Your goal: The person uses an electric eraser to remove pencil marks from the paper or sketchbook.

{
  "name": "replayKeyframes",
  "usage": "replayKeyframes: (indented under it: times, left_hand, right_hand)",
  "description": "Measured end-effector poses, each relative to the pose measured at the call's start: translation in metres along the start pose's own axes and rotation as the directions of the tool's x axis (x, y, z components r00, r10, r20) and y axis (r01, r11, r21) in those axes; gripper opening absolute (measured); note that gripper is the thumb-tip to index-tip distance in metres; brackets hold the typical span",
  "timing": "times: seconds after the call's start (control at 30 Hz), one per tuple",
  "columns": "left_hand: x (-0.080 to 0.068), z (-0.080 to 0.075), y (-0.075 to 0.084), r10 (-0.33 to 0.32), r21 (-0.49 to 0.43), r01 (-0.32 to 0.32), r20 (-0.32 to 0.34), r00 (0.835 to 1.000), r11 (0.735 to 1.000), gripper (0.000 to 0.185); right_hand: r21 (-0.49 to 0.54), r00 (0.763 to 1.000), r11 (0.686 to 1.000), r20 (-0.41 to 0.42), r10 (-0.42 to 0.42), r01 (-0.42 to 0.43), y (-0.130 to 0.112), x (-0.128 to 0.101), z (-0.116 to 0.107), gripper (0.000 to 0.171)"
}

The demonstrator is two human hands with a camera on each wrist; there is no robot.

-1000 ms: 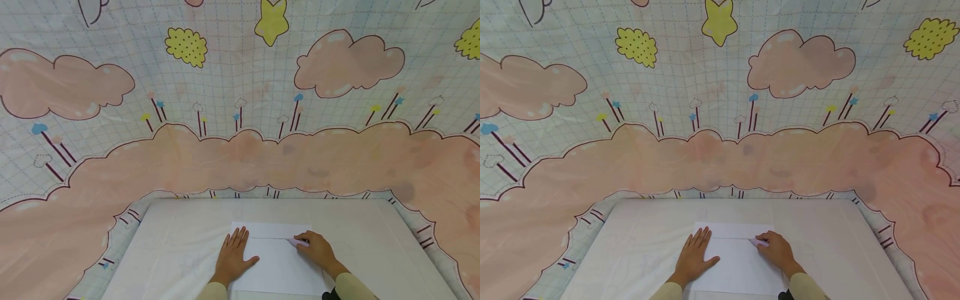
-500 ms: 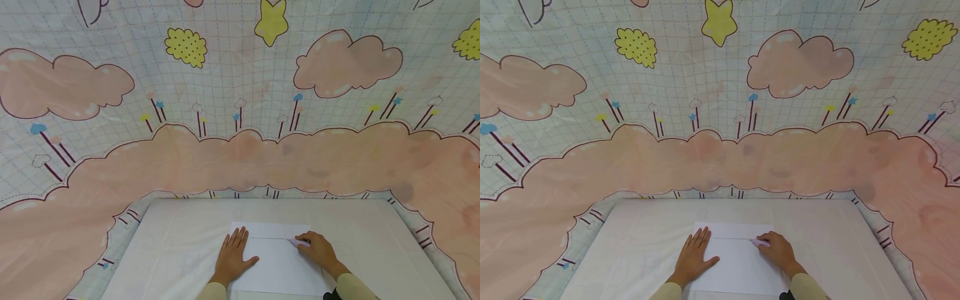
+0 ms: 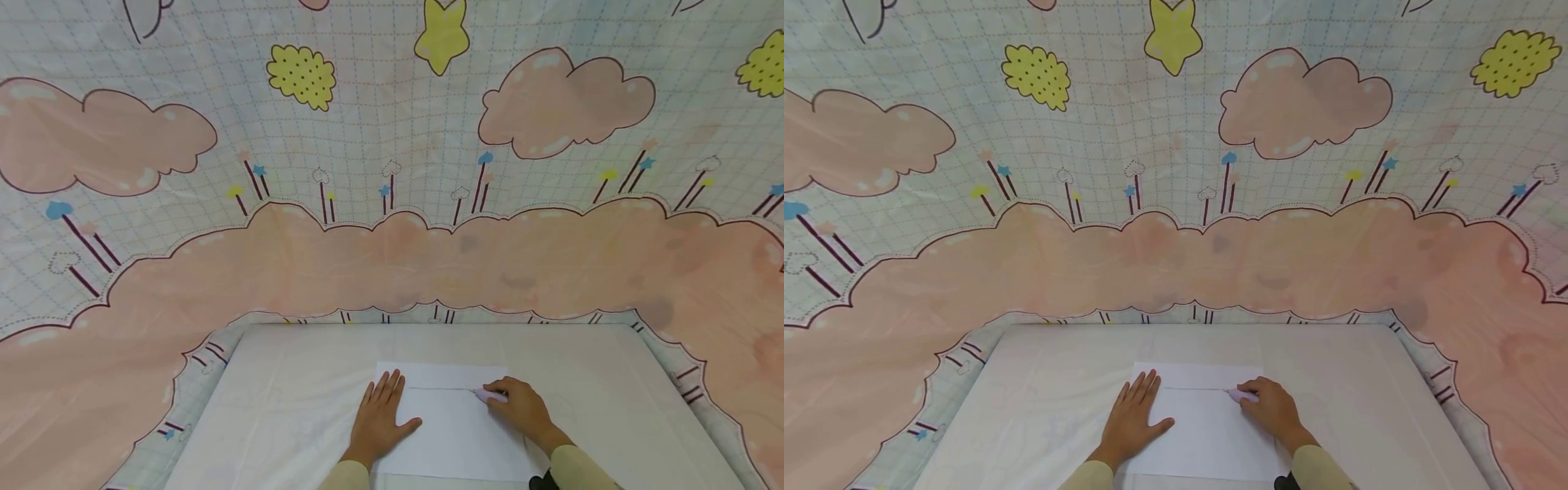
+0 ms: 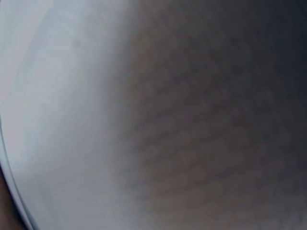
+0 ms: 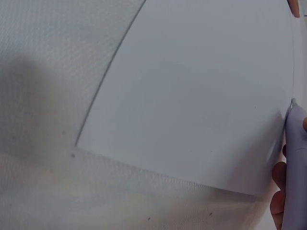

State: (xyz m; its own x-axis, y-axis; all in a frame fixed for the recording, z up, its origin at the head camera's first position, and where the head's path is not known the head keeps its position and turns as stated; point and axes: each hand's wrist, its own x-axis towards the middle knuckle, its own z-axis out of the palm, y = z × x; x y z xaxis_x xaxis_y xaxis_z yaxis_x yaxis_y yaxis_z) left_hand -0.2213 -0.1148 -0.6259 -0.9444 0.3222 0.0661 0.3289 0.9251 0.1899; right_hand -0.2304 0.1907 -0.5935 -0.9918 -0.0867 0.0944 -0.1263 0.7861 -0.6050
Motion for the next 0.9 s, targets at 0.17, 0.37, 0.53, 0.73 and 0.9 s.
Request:
replayKeyframes:
  times: [0.17,0.37,0.53,0.73,0.9]
  left_hand:
    - [0.002,0.002,-0.001,-0.003,0.001,0.003,-0.003,1.000,1.000,0.095]
    - [0.002,0.002,0.001,-0.004,0.001,0.004,-0.009,1.000,1.000,0.095]
    - [0.002,0.001,0.002,0.000,-0.001,0.000,-0.014,1.000,1.000,0.095]
    - [0.001,0.000,0.003,-0.004,0.003,0.004,-0.009,1.000,1.000,0.095]
    - [0.001,0.001,0.002,-0.007,0.011,0.007,-0.005,1.000,1.000,0.095]
  right_hand:
    - [-0.002,1.000,1.000,0.010,0.007,-0.007,0.000,0.001,-0.005,0.020]
    - [0.008,1.000,1.000,0.017,0.008,-0.008,0.000,0.004,-0.004,0.020]
    - [0.008,1.000,1.000,0.025,-0.017,0.017,0.000,0.007,-0.001,0.019]
    - [-0.008,0.999,1.000,0.017,-0.030,0.030,0.000,0.006,-0.006,0.018]
    - [-0.021,0.999,0.999,0.033,-0.027,0.027,0.004,0.005,-0.011,0.018]
